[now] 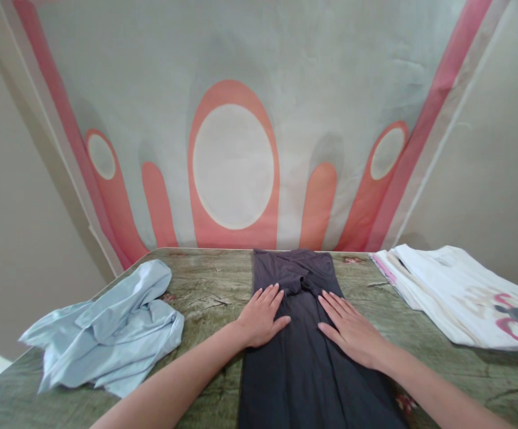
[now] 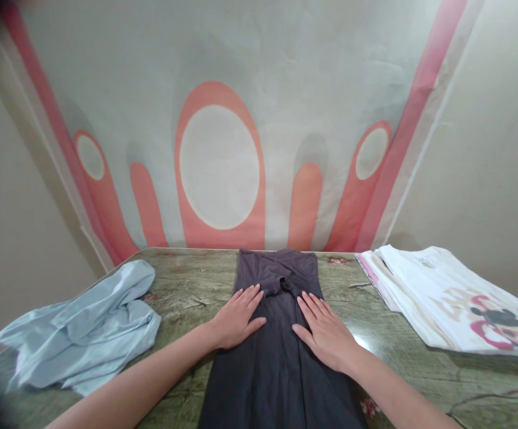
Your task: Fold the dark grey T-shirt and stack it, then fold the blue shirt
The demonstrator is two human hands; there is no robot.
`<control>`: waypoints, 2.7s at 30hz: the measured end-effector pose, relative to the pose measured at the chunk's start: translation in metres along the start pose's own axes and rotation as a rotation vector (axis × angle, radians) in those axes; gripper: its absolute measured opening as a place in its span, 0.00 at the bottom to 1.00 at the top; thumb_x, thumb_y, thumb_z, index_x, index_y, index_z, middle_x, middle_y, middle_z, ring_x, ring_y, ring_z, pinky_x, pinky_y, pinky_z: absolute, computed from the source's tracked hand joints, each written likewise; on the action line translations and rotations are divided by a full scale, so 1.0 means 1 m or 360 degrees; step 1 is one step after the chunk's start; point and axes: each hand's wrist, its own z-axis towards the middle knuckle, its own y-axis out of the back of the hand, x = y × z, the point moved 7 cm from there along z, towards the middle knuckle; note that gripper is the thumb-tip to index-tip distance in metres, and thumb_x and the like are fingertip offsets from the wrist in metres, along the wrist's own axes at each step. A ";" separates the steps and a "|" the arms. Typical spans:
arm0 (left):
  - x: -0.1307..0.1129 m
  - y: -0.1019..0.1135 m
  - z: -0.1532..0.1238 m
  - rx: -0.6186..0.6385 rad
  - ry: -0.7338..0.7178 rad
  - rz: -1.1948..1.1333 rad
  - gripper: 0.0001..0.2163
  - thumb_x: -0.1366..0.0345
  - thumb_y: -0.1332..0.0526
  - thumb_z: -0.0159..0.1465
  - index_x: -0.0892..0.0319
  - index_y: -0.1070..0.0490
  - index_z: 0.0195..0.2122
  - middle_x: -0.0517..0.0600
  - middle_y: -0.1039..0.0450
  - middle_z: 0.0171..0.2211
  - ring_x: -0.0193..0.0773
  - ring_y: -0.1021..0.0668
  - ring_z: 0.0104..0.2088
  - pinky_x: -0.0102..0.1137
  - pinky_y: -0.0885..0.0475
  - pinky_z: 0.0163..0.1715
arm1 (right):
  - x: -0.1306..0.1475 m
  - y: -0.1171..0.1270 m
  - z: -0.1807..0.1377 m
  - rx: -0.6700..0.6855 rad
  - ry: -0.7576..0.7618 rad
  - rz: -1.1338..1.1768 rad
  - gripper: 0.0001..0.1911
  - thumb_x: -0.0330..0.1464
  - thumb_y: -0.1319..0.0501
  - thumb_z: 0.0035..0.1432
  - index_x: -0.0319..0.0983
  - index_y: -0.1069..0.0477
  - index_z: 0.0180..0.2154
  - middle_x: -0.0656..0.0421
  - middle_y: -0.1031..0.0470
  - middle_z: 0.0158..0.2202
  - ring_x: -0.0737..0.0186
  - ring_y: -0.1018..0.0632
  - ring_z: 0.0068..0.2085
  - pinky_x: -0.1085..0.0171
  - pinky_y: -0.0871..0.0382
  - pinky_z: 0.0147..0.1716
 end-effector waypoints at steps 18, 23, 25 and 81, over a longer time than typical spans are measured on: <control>0.054 0.011 0.034 0.0134 0.0233 -0.0243 0.27 0.55 0.54 0.65 0.67 0.49 0.60 0.61 0.54 0.62 0.47 0.50 0.62 0.41 0.51 0.58 | -0.016 0.055 0.043 -0.0049 0.0131 0.0169 0.24 0.44 0.50 0.58 0.36 0.29 0.47 0.50 0.27 0.47 0.52 0.29 0.49 0.55 0.37 0.50; 0.117 0.011 0.075 -0.0011 0.0540 -0.0297 0.20 0.67 0.50 0.62 0.70 0.41 0.54 0.66 0.44 0.57 0.51 0.41 0.59 0.44 0.45 0.54 | -0.014 0.065 0.134 -0.0150 -0.0002 0.0344 0.13 0.34 0.46 0.55 0.37 0.26 0.37 0.54 0.23 0.37 0.59 0.23 0.37 0.63 0.32 0.39; 0.133 0.012 0.088 -0.0081 0.0589 -0.0334 0.18 0.70 0.51 0.62 0.67 0.39 0.53 0.63 0.39 0.55 0.49 0.37 0.56 0.42 0.42 0.53 | -0.012 0.052 0.159 -0.0183 -0.0078 0.0354 0.11 0.32 0.45 0.54 0.37 0.25 0.35 0.54 0.22 0.34 0.59 0.23 0.36 0.64 0.32 0.37; 0.049 -0.002 0.149 -0.0135 -0.0142 -0.0693 0.15 0.67 0.40 0.54 0.59 0.29 0.44 0.49 0.30 0.31 0.36 0.29 0.32 0.28 0.35 0.34 | -0.082 0.004 0.181 -0.0327 -0.0130 0.0798 0.10 0.26 0.42 0.49 0.36 0.26 0.35 0.55 0.23 0.35 0.62 0.25 0.36 0.65 0.35 0.37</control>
